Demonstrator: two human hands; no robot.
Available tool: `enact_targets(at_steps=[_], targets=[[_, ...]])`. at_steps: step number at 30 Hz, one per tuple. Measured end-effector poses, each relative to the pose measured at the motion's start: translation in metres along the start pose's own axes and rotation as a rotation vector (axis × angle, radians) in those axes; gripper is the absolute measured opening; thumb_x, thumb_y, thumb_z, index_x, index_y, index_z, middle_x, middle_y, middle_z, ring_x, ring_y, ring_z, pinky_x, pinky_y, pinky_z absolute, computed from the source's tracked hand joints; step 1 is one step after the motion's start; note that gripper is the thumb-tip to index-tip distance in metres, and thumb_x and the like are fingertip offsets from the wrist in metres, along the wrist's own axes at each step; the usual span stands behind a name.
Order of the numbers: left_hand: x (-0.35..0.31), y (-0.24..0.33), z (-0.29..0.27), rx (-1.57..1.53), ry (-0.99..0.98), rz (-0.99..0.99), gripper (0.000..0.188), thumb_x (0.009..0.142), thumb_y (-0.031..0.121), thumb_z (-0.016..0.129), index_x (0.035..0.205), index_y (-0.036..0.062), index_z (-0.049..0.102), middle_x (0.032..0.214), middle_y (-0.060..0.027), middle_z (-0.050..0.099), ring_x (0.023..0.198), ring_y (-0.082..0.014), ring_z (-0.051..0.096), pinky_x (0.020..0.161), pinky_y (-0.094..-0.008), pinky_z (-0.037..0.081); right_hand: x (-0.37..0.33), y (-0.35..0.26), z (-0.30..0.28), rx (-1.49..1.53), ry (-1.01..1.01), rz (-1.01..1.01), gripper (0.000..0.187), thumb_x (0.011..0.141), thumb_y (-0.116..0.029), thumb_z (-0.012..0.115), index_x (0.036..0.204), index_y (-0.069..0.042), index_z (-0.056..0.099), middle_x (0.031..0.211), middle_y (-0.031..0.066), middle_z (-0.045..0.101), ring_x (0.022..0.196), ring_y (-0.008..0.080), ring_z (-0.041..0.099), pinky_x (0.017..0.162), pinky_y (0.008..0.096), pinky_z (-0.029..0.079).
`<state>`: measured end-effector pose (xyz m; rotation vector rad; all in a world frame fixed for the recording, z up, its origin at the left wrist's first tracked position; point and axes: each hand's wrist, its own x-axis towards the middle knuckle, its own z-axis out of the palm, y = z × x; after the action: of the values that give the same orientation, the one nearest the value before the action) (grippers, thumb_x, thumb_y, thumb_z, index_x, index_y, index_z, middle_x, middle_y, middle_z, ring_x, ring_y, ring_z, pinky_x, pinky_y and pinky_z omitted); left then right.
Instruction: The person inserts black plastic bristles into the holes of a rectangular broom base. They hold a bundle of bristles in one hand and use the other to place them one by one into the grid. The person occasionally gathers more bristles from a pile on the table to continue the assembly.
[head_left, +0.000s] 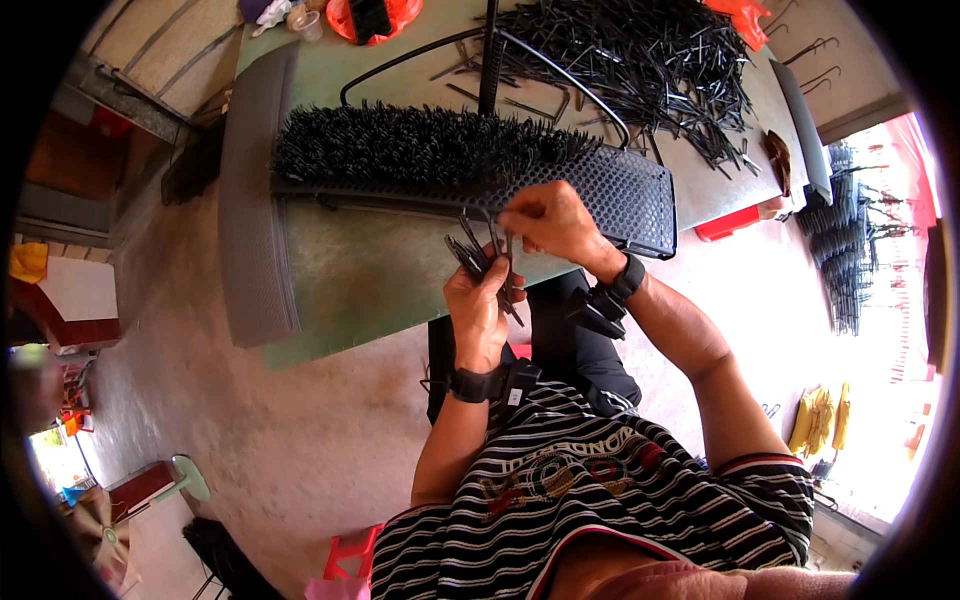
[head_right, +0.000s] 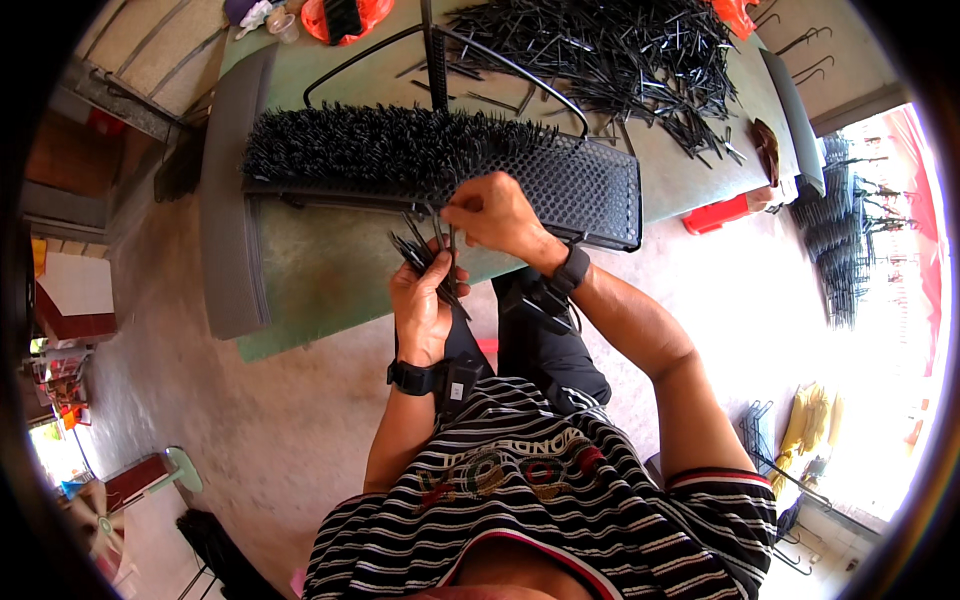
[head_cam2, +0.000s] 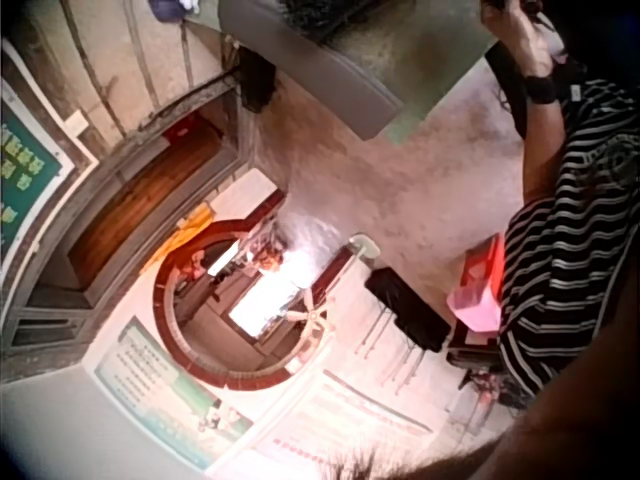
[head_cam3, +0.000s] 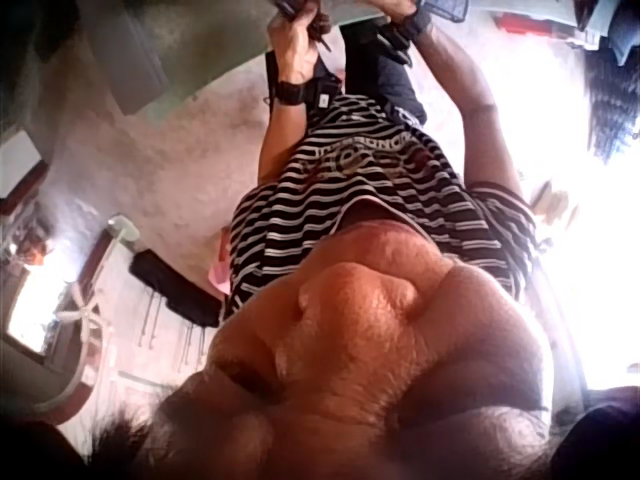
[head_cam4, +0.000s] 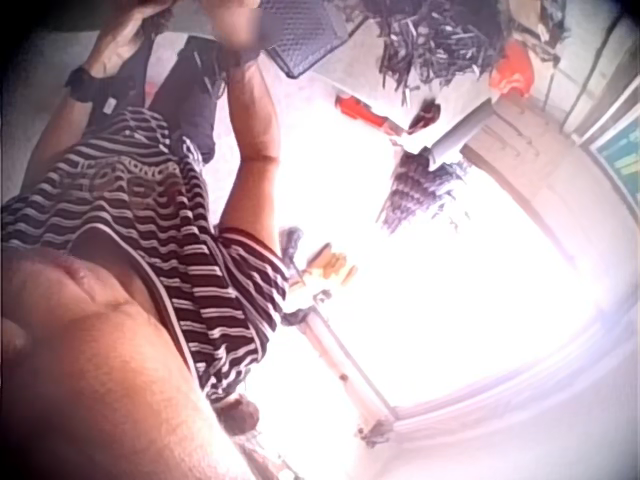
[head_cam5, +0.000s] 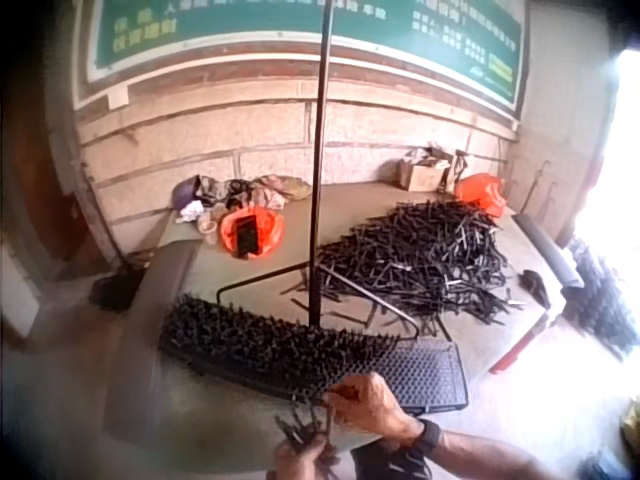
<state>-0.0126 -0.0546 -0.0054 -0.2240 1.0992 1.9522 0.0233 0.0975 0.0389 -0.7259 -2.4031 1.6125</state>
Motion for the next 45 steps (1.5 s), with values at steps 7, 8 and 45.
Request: enact_targets(at_steps=[7,8,45], targets=[[0.002,0.0,-0.006,0.022,0.085,-0.017,0.015,0.081,0.007,0.066,0.095,0.0016,0.065,0.076,-0.0041,0.061,0.053,-0.0158,0.057,0.042,-0.0263,0.044,0.002,-0.013,0.003,-0.063,0.492,-0.363,0.017,0.085,-0.004,0.06,0.099,0.0,0.052,0.076,0.0131,0.066,0.065,0.0189,0.067,0.054,0.027,0.051],[0.003,0.0,-0.007,0.023,0.081,-0.025,0.015,0.081,0.008,0.066,0.095,0.0027,0.066,0.076,-0.0036,0.06,0.054,-0.0158,0.057,0.042,-0.0267,0.043,0.004,-0.01,0.003,-0.146,0.508,-0.425,0.017,0.084,-0.004,0.061,0.098,0.0,0.053,0.076,0.0119,0.066,0.066,0.018,0.068,0.055,0.0264,0.051],[0.0,-0.007,-0.004,0.009,-0.01,-0.069,0.022,0.082,0.004,0.063,0.104,0.0018,0.062,0.084,-0.0067,0.063,0.064,-0.0183,0.062,0.052,-0.0306,0.052,0.012,-0.015,-0.009,0.149,0.389,-0.16,0.015,0.084,-0.011,0.061,0.089,0.003,0.059,0.068,0.0092,0.065,0.054,0.012,0.063,0.048,0.0245,0.048]])
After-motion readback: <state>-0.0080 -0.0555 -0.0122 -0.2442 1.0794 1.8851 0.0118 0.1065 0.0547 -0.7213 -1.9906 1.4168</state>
